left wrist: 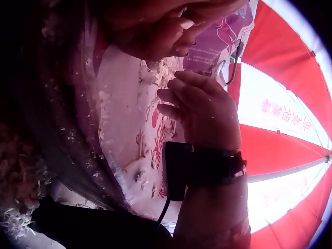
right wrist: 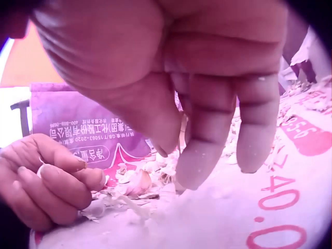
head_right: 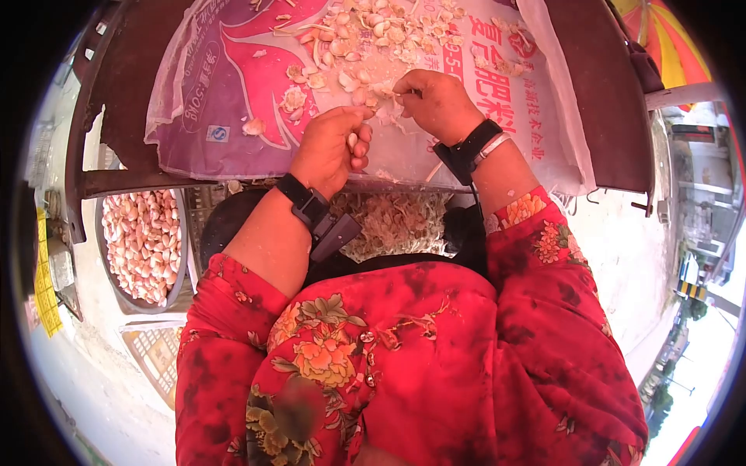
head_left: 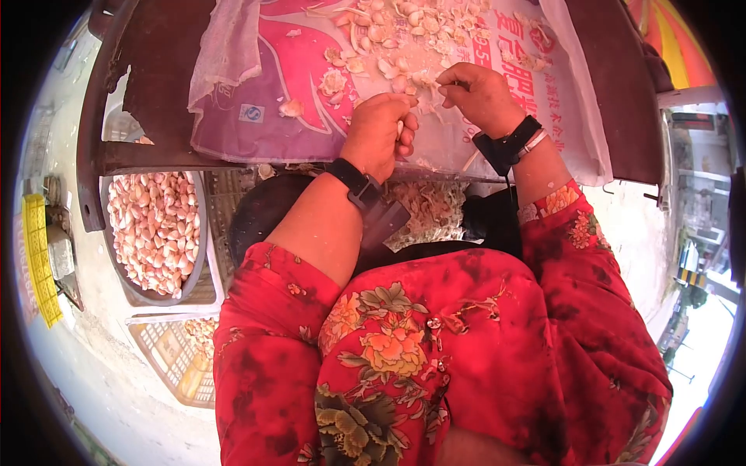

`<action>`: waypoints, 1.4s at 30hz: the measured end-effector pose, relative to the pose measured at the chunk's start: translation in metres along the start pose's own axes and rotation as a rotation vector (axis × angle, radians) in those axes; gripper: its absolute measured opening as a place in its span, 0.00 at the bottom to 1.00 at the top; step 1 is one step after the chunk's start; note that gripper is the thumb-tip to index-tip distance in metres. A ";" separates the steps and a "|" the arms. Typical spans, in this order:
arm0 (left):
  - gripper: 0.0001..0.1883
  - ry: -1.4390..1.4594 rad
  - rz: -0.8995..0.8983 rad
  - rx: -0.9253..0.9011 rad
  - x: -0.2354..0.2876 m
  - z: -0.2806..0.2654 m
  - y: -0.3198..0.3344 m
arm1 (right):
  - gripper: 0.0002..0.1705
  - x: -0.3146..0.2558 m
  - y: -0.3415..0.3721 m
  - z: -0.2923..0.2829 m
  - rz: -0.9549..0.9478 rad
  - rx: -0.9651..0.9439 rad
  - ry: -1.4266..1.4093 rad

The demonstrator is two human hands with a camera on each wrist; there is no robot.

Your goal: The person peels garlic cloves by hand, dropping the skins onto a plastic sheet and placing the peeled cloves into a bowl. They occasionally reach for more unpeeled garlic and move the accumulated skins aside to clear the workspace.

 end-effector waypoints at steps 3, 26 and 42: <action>0.08 -0.010 0.004 0.025 -0.001 -0.001 0.003 | 0.09 -0.007 0.009 -0.012 -0.124 0.113 0.372; 0.15 0.258 0.005 0.111 0.007 0.005 0.010 | 0.10 -0.040 -0.010 0.015 -0.139 -0.056 -0.404; 0.09 0.146 -0.050 -0.006 -0.002 -0.003 0.006 | 0.15 -0.003 -0.092 0.019 -0.182 -0.045 0.395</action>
Point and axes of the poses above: each hand's wrist, its own y-axis away from the middle knuckle, its own z-axis out of the palm, x = y × z, the point moved 5 cm from there along -y, towards the middle knuckle, and after that the axes turned 11 degrees about -x, right-handed, at the moved point
